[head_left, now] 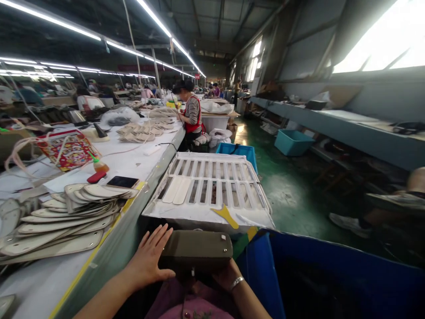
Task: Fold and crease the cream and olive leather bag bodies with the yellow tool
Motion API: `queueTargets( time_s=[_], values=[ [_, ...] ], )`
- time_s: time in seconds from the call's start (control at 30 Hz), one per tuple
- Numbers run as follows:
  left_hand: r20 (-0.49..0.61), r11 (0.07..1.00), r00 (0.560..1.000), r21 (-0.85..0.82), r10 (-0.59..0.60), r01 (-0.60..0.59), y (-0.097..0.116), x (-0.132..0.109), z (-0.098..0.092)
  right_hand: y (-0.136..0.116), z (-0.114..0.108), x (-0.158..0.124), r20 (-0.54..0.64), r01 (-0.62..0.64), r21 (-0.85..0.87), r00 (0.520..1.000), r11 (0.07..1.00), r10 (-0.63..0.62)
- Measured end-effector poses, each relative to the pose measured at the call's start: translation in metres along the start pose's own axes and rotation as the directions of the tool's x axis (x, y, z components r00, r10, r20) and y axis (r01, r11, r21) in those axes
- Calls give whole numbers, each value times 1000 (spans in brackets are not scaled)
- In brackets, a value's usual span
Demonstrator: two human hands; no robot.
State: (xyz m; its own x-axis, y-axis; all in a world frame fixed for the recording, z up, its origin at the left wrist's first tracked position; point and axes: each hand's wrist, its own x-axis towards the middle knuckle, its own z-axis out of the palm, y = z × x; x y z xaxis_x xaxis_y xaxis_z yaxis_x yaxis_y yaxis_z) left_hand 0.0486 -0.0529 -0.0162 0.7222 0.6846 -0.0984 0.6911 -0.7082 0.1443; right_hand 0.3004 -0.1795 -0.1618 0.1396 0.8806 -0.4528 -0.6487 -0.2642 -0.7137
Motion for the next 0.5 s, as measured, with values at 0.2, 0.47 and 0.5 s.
queueTargets(
  time_s=[0.2,0.47,0.5],
  values=[
    [124,974,966,-56,225,-220,48,51,1,-38,5,-22,-45,-70,198,996,978,81],
    [-119,881,942,-335,313,-335,69,75,-7,-49,-13,-44,52,-43,254,998,966,31],
    [-122,877,945,-352,305,-328,68,75,-7,-45,-14,-43,35,-20,227,999,974,12]
  ],
)
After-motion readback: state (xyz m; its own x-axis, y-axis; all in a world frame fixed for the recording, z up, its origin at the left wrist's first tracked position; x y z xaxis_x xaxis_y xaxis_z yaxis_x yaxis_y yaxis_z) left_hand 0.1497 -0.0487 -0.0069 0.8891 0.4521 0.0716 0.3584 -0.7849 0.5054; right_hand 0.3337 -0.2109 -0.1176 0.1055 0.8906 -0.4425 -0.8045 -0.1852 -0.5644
